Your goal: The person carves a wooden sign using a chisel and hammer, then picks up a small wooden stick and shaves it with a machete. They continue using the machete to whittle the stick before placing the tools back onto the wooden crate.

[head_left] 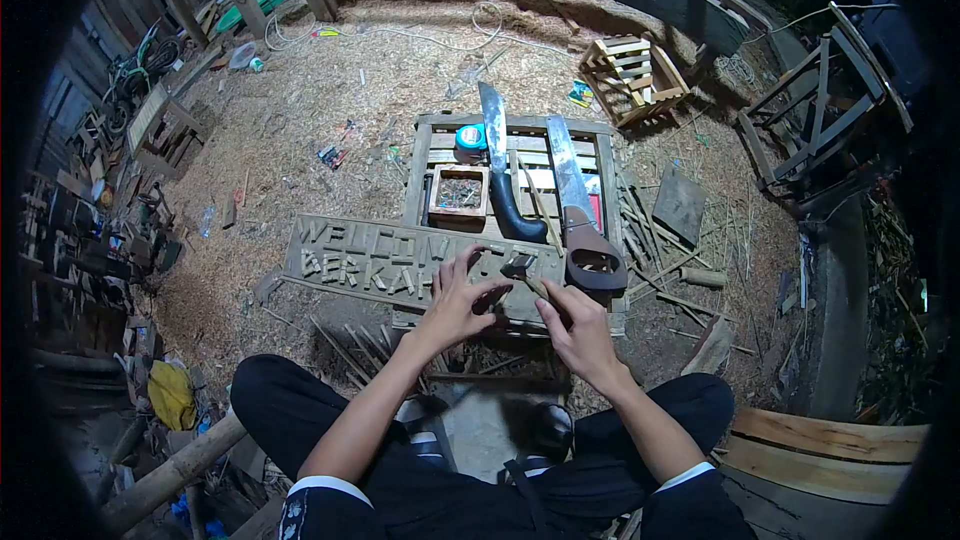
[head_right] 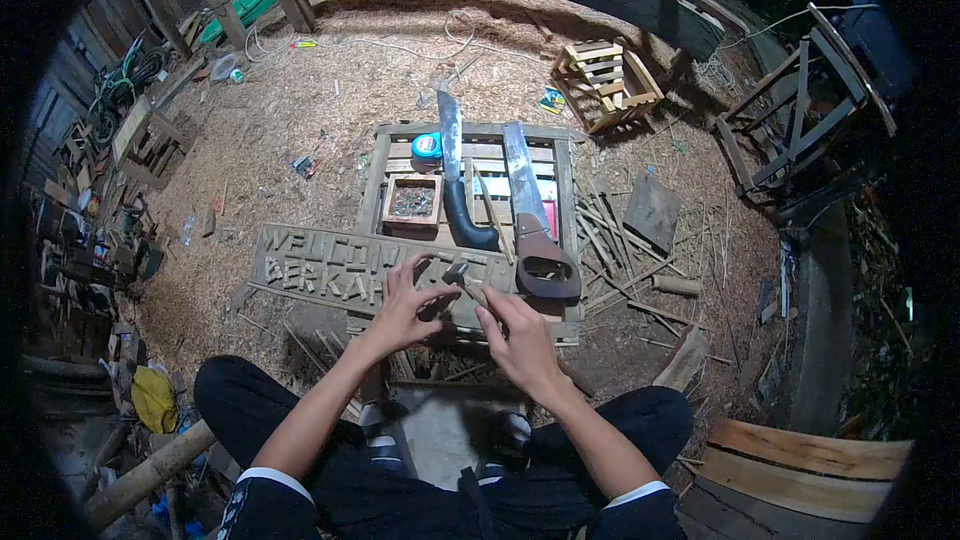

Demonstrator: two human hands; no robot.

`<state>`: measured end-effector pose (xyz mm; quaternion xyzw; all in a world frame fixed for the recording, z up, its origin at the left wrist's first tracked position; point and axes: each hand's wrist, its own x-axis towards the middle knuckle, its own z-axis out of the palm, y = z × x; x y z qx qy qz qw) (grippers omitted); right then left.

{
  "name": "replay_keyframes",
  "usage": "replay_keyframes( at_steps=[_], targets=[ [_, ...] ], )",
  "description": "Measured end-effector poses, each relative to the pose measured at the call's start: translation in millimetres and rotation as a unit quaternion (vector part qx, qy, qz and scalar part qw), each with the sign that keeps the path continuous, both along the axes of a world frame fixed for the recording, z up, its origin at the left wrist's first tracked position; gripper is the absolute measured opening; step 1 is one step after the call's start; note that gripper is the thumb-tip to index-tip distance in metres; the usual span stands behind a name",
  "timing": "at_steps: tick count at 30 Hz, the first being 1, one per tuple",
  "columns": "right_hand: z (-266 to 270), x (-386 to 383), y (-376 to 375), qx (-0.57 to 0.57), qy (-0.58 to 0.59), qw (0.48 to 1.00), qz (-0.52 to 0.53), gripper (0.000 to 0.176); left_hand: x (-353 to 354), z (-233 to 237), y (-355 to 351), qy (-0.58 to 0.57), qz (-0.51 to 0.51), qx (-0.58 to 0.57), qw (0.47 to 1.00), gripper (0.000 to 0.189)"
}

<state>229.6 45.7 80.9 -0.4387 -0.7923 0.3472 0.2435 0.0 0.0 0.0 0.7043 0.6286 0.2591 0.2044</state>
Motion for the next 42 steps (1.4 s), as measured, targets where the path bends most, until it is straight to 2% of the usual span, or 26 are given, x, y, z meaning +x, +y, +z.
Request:
replay_keyframes(
  at_steps=[2, 5, 14, 17, 20, 29, 32, 42],
  targets=[
    [-1.7, 0.7, -0.1, 0.029, 0.021, 0.999, 0.003, 0.032, -1.4, -2.3, 0.9, 0.016, -0.012, 0.022, 1.000, 0.060],
    [-1.2, 5.3, -1.4, 0.014, 0.014, 1.000, -0.003, 0.032, 1.9, -3.6, -1.5, -0.019, 0.001, 0.020, 1.000, 0.058],
    [-8.0, 7.9, -0.4, -0.001, 0.019, 1.000, 0.005, 0.033, -4.7, -4.7, -1.0, -0.061, -0.003, 0.022, 0.998, 0.066],
    [-6.5, 9.0, 0.0, -0.009, 0.005, 1.000, 0.003, 0.033, -6.9, -5.1, -1.1, -0.039, -0.012, 0.014, 0.999, 0.067],
    [-11.6, 8.5, 0.8, 0.021, 0.027, 0.999, 0.002, 0.033, -7.6, -4.4, -1.7, -0.044, -0.011, 0.014, 0.999, 0.067],
    [-28.1, 8.4, 0.5, -0.001, -0.007, 1.000, 0.001, 0.033, -7.2, -1.5, -2.4, -0.054, -0.004, 0.037, 0.998, 0.059],
    [-32.3, 4.5, 0.4, 0.015, 0.017, 1.000, 0.008, 0.033, -7.7, -1.3, -2.1, -0.041, -0.002, 0.045, 0.998, 0.058],
    [-31.4, -0.4, -3.1, 0.039, -0.006, 0.999, 0.017, 0.031, -7.6, -1.5, -4.8, -0.043, 0.003, 0.044, 0.998, 0.061]
  ],
)
